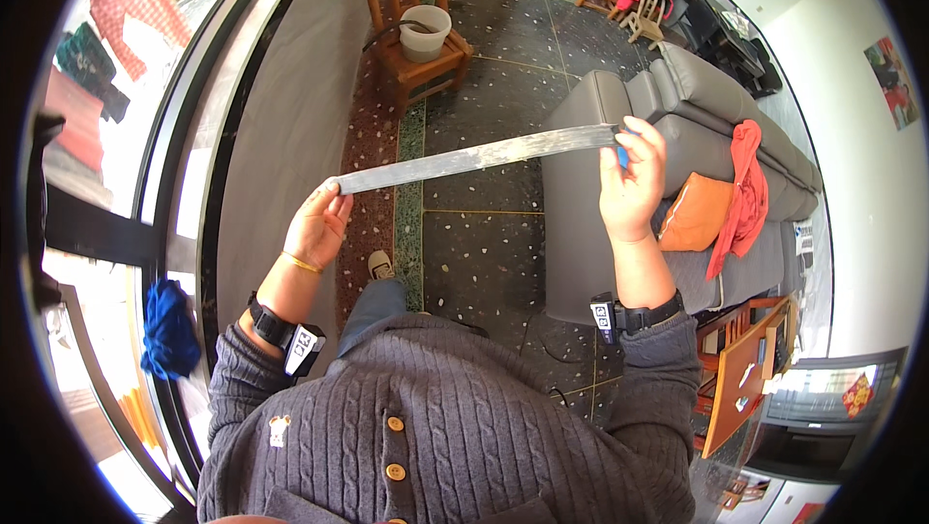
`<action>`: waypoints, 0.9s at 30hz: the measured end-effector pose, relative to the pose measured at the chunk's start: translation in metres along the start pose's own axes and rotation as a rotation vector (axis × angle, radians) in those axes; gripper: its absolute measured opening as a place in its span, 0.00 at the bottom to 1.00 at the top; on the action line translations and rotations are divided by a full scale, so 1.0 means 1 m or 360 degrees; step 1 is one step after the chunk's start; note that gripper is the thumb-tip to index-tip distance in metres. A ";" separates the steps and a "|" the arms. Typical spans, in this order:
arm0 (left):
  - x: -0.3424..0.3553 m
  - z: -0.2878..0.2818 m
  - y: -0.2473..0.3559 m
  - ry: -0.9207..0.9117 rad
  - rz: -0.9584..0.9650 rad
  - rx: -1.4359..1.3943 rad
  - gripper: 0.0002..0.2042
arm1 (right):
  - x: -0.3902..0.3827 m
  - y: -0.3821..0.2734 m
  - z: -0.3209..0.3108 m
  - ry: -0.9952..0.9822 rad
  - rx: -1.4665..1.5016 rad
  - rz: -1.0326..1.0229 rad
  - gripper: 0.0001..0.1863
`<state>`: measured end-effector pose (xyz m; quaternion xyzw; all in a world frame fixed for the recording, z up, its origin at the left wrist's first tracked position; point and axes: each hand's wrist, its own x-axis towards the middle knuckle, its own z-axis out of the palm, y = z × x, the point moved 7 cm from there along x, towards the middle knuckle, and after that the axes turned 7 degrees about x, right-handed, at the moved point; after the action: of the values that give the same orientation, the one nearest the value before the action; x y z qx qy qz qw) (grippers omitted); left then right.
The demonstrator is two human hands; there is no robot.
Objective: The person wipes the window frame and sill with a blue cloth, repeatedly dipping the cloth into a bucket of water to rewet it. They also remove a strip of tape from the frame and place it on a nearby chair. The task is performed in a room with a tiled floor and visible furniture.
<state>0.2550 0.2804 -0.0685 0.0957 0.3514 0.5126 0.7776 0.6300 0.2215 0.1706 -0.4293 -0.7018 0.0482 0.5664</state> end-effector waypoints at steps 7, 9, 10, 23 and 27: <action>0.087 -0.007 0.043 0.0010 -0.0030 -0.0207 0.06 | 0.027 0.042 0.047 -0.0047 -0.0120 0.0103 0.15; 0.109 -0.010 0.055 0.0015 -0.0042 -0.0238 0.06 | 0.039 0.055 0.068 -0.0058 -0.0095 0.0078 0.16; 0.121 -0.013 0.060 0.0003 -0.0056 -0.0259 0.05 | 0.043 0.065 0.075 -0.0003 -0.0128 0.0164 0.16; 0.230 -0.072 0.035 0.0895 -0.0484 0.0229 0.10 | 0.151 0.234 0.182 -0.0178 -0.0492 0.0793 0.08; 0.261 -0.089 0.047 0.0997 -0.0420 0.0174 0.11 | 0.192 0.320 0.225 -0.0317 -0.0491 0.0792 0.07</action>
<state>0.2226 0.5086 -0.2270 -0.0710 0.6093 0.3926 0.6853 0.6191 0.6426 0.0582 -0.6622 -0.6262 0.1201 0.3937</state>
